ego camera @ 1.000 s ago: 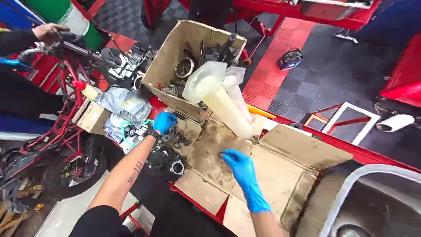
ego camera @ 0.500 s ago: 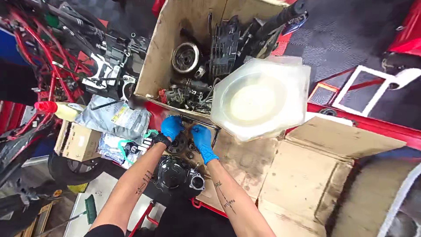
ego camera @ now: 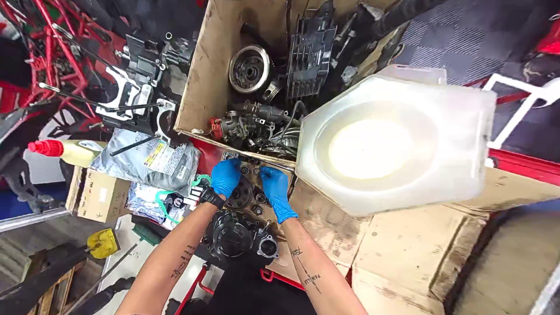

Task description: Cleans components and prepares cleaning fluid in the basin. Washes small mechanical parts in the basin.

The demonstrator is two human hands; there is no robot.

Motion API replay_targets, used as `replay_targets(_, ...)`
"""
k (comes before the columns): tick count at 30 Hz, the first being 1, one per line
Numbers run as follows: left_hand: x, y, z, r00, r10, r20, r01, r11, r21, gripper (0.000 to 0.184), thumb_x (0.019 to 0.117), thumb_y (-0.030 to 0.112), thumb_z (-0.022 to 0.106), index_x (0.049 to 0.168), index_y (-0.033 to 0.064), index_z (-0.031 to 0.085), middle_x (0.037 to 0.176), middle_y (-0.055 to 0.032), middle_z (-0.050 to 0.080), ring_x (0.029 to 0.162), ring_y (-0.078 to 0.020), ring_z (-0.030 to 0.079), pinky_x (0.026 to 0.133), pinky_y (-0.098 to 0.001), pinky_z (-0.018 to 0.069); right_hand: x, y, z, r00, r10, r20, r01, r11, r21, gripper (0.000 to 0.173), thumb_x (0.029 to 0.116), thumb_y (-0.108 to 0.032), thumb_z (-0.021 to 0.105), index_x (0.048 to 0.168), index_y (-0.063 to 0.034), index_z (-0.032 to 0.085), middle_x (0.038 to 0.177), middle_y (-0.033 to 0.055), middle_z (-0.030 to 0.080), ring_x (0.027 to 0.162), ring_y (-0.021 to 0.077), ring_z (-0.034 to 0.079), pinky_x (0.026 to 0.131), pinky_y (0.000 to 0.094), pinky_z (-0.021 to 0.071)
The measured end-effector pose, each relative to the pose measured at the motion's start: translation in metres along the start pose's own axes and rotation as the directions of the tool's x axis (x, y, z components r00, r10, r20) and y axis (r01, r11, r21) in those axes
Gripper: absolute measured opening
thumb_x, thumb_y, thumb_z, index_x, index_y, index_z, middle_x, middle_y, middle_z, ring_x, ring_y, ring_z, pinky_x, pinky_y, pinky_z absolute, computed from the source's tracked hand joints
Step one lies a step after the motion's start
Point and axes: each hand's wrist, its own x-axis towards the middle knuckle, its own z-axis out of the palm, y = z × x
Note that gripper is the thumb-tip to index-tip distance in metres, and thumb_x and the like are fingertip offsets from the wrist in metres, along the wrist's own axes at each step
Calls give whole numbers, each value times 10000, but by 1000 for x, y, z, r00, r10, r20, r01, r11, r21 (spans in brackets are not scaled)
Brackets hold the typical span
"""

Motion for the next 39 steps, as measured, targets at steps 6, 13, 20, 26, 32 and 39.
replay_targets(6,3,-6,-1,993,39,109,-35,999,-38,336,1043,226,477,1258,119,711,1263,-147,699,1235,-341,631,1047,-591,469,3,-9,2,997,55,57,-59,996,63,196,987,-58,636,1137,-17,755,1147,192,731,1080,280,696,992,461,529)
replay_targets(13,10,-13,-4,960,106,260,-86,992,-87,361,1050,231,464,1304,138,704,1319,-139,680,1289,-330,599,1093,-584,434,3,-12,7,988,75,133,-81,996,40,217,998,-66,615,1156,-22,757,1170,181,729,1116,256,681,1022,442,509)
replay_targets(20,-7,-19,-4,987,72,145,-46,984,-171,396,1070,318,460,1310,107,695,1316,-137,683,1287,-308,607,1106,-562,436,-7,-1,-4,994,40,99,-59,979,197,244,999,-47,618,1220,-8,715,1152,172,724,1029,216,696,942,386,553)
replay_targets(26,-29,-35,-9,998,48,36,-34,953,-300,410,1062,366,490,1302,107,699,1290,-98,703,1246,-242,640,1095,-505,463,-3,7,3,1000,30,-4,-28,975,221,307,955,-46,685,1258,9,687,1183,161,725,1059,192,709,967,353,559)
replay_targets(32,-55,-60,-5,990,66,-128,-114,904,-412,408,1044,370,498,1278,114,712,1262,-74,718,1213,-177,657,1077,-431,491,-17,34,1,949,-311,-56,286,920,-267,314,1017,-86,521,1242,-44,736,1212,174,728,1156,316,686,1032,465,520)
replay_targets(39,-77,-70,6,983,33,-181,-118,867,-483,382,1038,371,522,1241,124,732,1228,-52,731,1176,-128,669,1055,-379,509,-8,38,14,923,-382,54,344,751,-564,398,983,-59,483,1277,-156,734,1144,158,694,1080,367,646,883,508,525)
